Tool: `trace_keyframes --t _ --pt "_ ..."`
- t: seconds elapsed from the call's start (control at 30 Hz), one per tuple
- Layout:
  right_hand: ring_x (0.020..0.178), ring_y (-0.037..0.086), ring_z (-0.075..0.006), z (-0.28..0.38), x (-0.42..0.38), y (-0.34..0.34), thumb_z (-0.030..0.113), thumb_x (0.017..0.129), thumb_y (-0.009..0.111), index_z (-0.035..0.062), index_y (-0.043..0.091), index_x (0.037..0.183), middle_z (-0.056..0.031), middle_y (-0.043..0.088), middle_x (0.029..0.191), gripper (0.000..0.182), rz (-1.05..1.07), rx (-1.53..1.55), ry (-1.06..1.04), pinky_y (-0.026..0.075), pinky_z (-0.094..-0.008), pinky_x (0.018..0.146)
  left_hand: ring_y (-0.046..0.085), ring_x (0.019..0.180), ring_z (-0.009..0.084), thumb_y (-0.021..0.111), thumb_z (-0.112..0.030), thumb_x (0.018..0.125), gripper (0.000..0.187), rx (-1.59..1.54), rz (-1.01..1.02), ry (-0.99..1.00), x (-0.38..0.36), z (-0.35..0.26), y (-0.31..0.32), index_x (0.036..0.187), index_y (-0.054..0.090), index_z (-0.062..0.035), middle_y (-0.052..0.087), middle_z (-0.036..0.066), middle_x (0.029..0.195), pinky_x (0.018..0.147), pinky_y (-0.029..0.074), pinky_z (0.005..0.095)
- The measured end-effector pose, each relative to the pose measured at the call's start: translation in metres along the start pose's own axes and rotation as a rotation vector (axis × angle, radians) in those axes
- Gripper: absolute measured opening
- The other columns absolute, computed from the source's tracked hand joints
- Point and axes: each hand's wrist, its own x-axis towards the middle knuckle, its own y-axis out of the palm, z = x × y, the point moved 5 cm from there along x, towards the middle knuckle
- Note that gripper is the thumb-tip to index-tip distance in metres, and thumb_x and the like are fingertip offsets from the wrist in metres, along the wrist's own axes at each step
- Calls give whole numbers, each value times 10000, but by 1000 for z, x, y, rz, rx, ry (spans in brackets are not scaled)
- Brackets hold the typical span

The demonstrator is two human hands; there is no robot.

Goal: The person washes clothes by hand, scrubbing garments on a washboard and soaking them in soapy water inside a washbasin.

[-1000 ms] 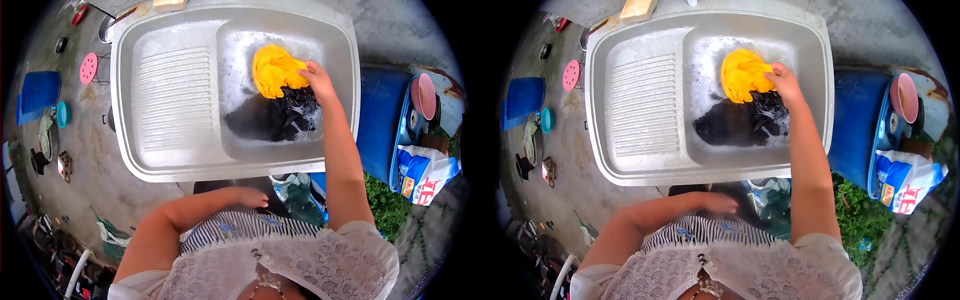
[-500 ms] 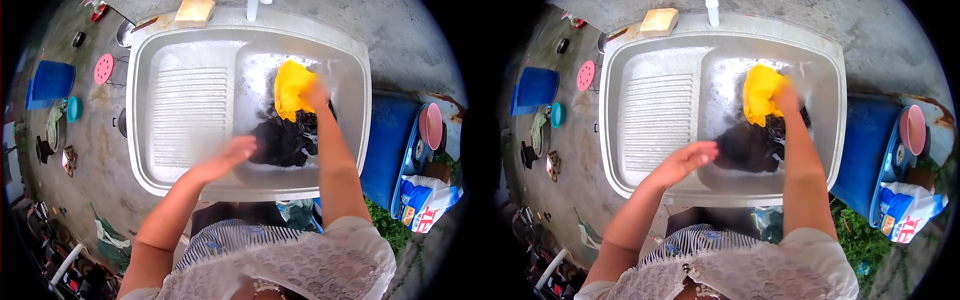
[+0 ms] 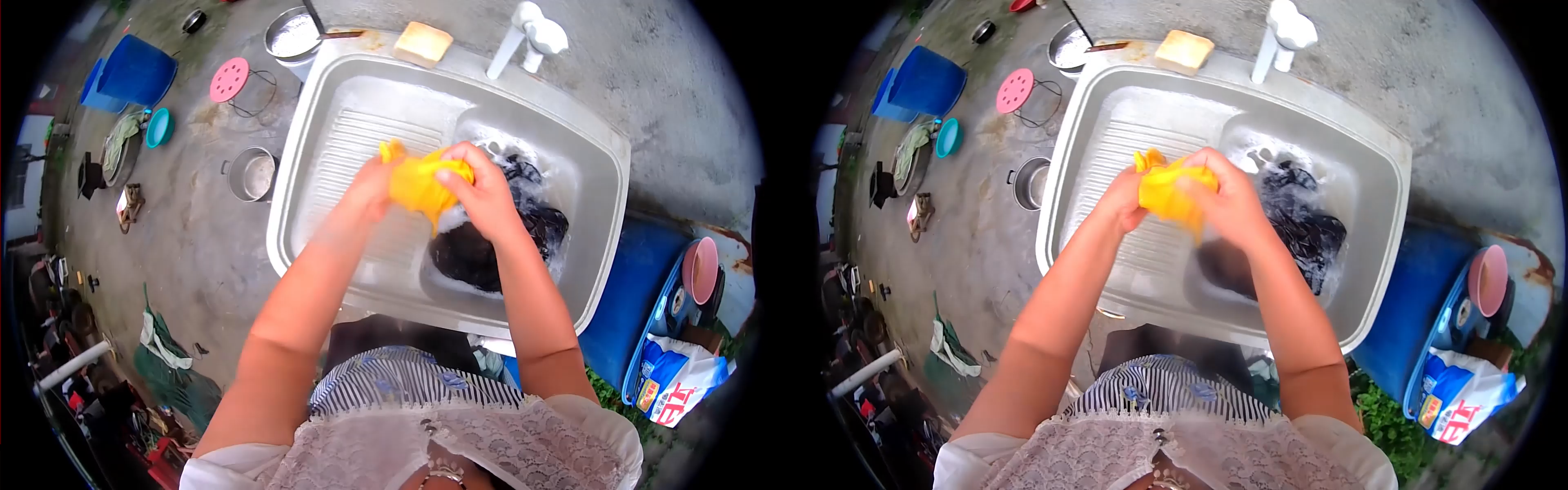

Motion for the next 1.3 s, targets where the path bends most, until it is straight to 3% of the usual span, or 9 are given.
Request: trace_keyframes --t 0.07,0.13,0.27,0.33,0.5,0.63,0.8,1.1,1.3 --pt "1044 558 -149 -40 30 5 165 903 667 79 613 1043 -47 617 1106 173 -56 -215 67 438 -313 920 639 1034 267 611 -539 891 595 327 -162 169 -10 -10 -25 1205 621 -34 669 128 1115 900 491 405" --pt "1155 554 -271 -75 44 13 258 927 609 88 637 1089 -113 640 1144 236 -385 -992 -215 391 -427 1008 587 1116 317 628 -449 890 562 1609 -589 247 -23 -17 -36 1228 607 -1 645 159 1165 962 445 401" --pt "1160 529 -369 -107 37 67 224 922 518 53 644 1056 -188 637 1076 252 -354 -989 -284 356 -515 1011 515 1181 378 626 -338 904 499 1647 -919 706 -42 -4 -31 1248 587 22 594 194 1234 1037 374 428" --pt "1085 538 -382 -101 6 86 161 875 504 25 632 986 -198 623 999 217 -334 -763 -404 378 -533 938 481 1179 406 576 -246 931 393 780 -501 706 -42 26 -41 1204 583 37 556 217 1251 1046 340 479" --pt "920 545 -346 -110 -17 103 119 778 550 39 632 873 -167 588 875 149 -171 -1084 -274 393 -495 831 509 979 404 585 -154 872 219 1289 -579 917 -54 51 -35 1019 560 6 562 229 1032 884 376 496" --pt "917 544 -305 -115 81 80 142 785 567 97 659 859 -87 594 879 127 -193 -1064 -287 381 -478 839 518 982 347 568 -166 859 212 1348 -735 633 29 -4 -63 1028 568 -38 611 146 966 862 366 468" --pt "1060 539 -292 -106 105 64 226 844 574 99 657 979 -102 635 1043 203 -585 -1216 -258 338 -503 1016 514 1087 320 569 -248 904 205 1420 -830 843 49 -36 -53 981 660 -81 647 109 1034 979 329 496" --pt "918 563 -365 -119 5 86 129 842 556 51 624 812 -152 625 907 107 -169 -872 -195 416 -483 861 488 1006 370 617 -240 829 189 1364 -591 777 -16 55 -49 900 628 -65 582 157 992 899 354 491" --pt "932 552 -364 -114 102 58 168 856 557 66 618 848 -146 616 920 119 -568 -994 -264 394 -494 850 508 1075 333 600 -220 844 171 1378 -778 926 46 -29 -47 889 651 -64 607 135 981 961 337 484"
